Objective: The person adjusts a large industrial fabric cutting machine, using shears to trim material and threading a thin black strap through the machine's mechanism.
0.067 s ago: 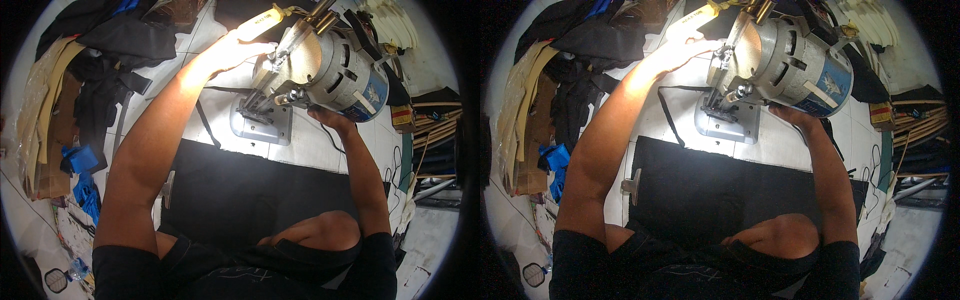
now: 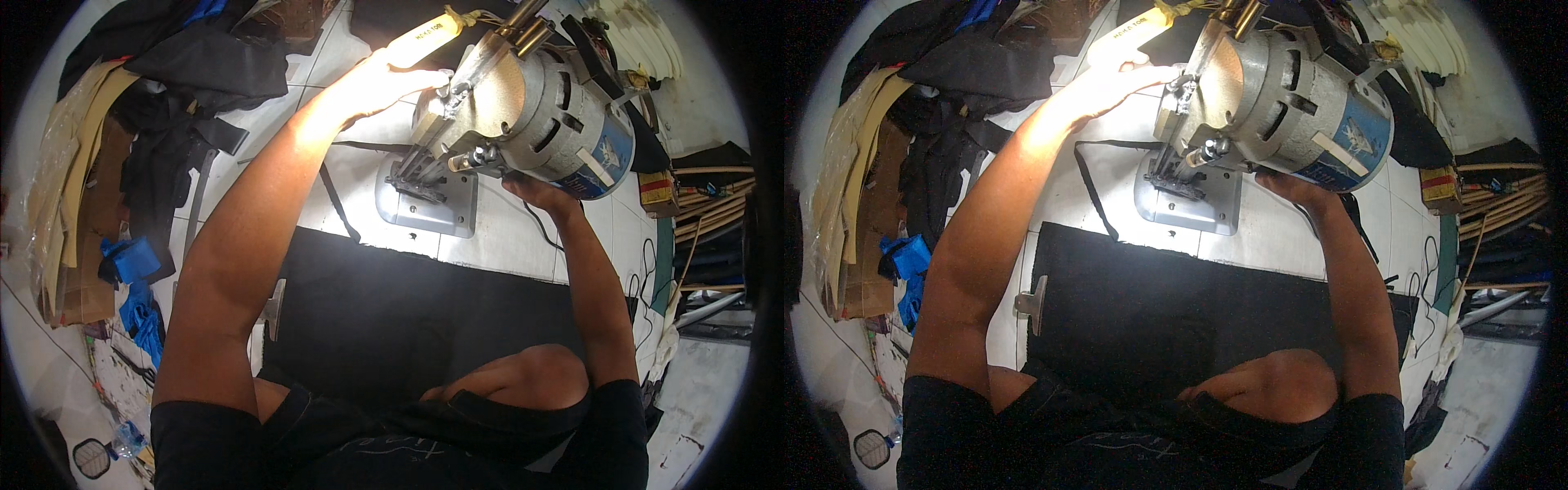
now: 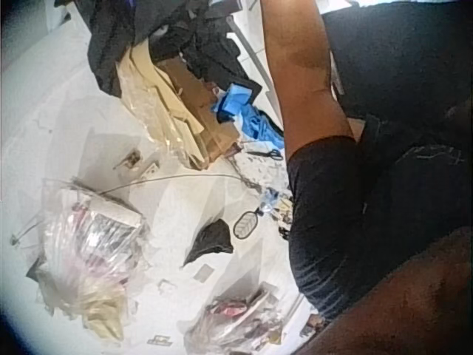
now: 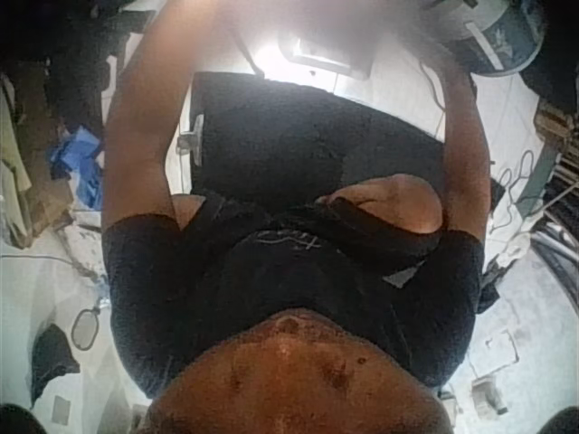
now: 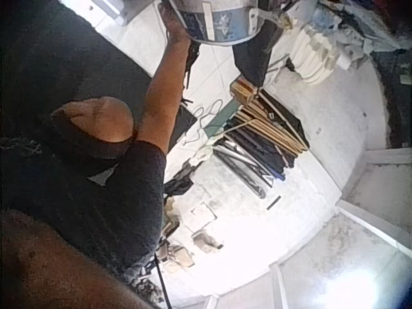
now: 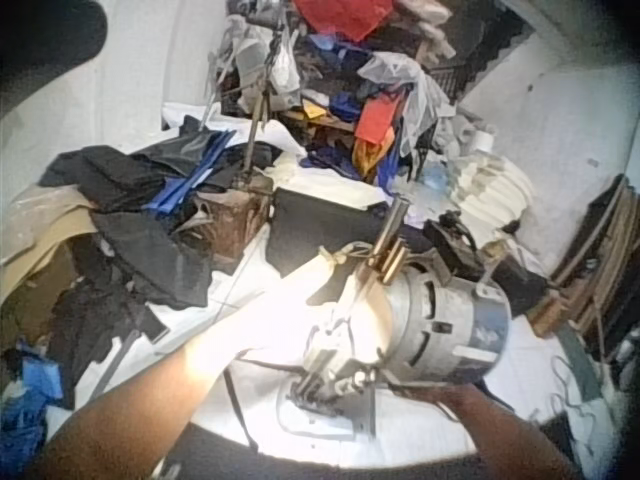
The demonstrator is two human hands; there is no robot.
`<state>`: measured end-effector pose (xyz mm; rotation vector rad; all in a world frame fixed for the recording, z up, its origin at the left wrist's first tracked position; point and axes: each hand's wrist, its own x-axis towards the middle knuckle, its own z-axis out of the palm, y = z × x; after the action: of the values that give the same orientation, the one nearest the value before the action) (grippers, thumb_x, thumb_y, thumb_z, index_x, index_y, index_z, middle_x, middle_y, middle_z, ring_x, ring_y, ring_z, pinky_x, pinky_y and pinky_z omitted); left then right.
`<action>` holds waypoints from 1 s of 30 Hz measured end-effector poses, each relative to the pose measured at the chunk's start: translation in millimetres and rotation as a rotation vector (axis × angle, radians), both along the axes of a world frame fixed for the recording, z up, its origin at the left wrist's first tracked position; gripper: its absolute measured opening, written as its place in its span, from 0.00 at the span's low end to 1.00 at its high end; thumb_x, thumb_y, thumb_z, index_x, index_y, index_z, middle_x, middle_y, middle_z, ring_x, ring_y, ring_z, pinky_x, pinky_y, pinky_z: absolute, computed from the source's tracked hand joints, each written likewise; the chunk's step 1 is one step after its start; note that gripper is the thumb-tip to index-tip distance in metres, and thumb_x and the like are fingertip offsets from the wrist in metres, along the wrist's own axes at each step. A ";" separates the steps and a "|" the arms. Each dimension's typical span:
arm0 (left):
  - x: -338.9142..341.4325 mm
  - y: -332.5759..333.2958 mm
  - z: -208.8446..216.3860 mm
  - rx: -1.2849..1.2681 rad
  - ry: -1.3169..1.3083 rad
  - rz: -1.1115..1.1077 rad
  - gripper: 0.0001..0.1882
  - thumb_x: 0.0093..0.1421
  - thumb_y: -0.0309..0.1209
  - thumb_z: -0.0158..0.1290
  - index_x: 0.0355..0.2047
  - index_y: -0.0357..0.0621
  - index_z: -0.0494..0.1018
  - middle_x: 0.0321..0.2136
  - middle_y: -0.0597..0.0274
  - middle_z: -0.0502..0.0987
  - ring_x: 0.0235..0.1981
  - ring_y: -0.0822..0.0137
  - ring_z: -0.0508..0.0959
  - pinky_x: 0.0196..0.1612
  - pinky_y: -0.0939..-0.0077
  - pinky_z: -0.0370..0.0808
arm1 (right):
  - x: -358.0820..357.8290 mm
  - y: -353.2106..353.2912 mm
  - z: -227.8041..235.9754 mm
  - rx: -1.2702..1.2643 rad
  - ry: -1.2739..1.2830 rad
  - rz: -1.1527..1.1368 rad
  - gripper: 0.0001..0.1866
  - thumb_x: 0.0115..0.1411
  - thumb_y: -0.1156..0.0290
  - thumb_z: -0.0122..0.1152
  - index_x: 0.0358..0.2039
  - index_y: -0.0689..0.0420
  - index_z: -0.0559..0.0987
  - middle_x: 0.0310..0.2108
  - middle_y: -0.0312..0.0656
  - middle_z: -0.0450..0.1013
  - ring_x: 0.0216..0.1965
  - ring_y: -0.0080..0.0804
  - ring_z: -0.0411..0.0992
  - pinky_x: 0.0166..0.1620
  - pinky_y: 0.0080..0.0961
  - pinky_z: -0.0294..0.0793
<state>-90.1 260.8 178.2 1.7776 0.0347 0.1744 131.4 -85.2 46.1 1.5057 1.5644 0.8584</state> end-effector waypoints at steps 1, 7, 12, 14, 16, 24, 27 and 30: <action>4.1 3.1 -6.4 -0.023 -0.035 -0.023 0.28 0.57 0.39 0.61 0.56 0.46 0.69 0.40 0.64 0.79 0.40 0.75 0.76 0.46 0.78 0.73 | 0.1 -0.5 -0.6 0.057 0.157 -0.024 0.16 0.65 0.54 0.45 0.48 0.48 0.65 0.42 0.32 0.66 0.49 0.26 0.66 0.52 0.30 0.72; 0.3 4.6 -10.9 -0.070 -0.083 -0.013 0.31 0.57 0.38 0.61 0.59 0.47 0.66 0.41 0.64 0.79 0.40 0.77 0.76 0.44 0.80 0.73 | -15.5 11.9 3.5 0.082 0.173 0.039 0.12 0.65 0.64 0.42 0.43 0.57 0.69 0.41 0.38 0.68 0.46 0.29 0.69 0.47 0.28 0.77; -5.7 -0.8 2.9 0.018 -0.044 0.010 0.34 0.57 0.37 0.60 0.62 0.48 0.62 0.46 0.62 0.77 0.43 0.75 0.76 0.47 0.80 0.73 | -0.3 1.0 -16.3 0.112 0.051 0.008 0.18 0.61 0.52 0.50 0.48 0.45 0.68 0.44 0.33 0.68 0.51 0.30 0.65 0.55 0.37 0.68; -14.0 1.2 10.3 0.057 0.050 0.021 0.34 0.57 0.37 0.60 0.62 0.48 0.62 0.47 0.61 0.76 0.44 0.74 0.76 0.49 0.79 0.72 | -3.2 8.6 -25.7 0.114 0.071 0.035 0.17 0.62 0.53 0.50 0.48 0.45 0.68 0.45 0.33 0.69 0.51 0.30 0.65 0.55 0.37 0.67; -10.4 -6.2 13.5 0.064 0.027 0.032 0.33 0.57 0.37 0.60 0.62 0.48 0.62 0.48 0.61 0.76 0.45 0.73 0.75 0.50 0.78 0.72 | 17.8 -10.5 -32.9 0.148 0.235 0.022 0.17 0.62 0.55 0.50 0.48 0.46 0.68 0.45 0.33 0.69 0.50 0.31 0.65 0.55 0.36 0.67; -5.0 -0.7 3.0 0.033 0.015 0.034 0.32 0.57 0.39 0.60 0.60 0.48 0.65 0.44 0.61 0.78 0.44 0.73 0.76 0.49 0.79 0.72 | 27.9 -11.1 -39.1 0.046 -0.076 0.156 0.16 0.61 0.55 0.51 0.48 0.46 0.69 0.46 0.33 0.69 0.50 0.32 0.65 0.55 0.34 0.67; -3.0 -1.2 3.6 -0.006 0.015 0.003 0.32 0.57 0.39 0.61 0.60 0.48 0.65 0.43 0.61 0.78 0.43 0.74 0.76 0.48 0.80 0.72 | 33.5 -11.7 -34.2 -0.031 -0.259 0.249 0.17 0.61 0.55 0.52 0.47 0.46 0.70 0.45 0.33 0.70 0.50 0.33 0.66 0.55 0.34 0.67; 2.0 6.6 -11.9 -0.057 -0.034 -0.014 0.31 0.56 0.39 0.61 0.59 0.47 0.66 0.42 0.61 0.79 0.43 0.74 0.76 0.48 0.80 0.72 | 13.0 -0.5 -35.1 0.182 0.314 0.015 0.18 0.60 0.54 0.52 0.48 0.46 0.70 0.45 0.34 0.70 0.50 0.34 0.67 0.55 0.35 0.67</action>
<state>-88.0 267.4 166.2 1.7177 0.0024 0.1920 144.4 -85.7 11.0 1.8322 1.7611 0.8200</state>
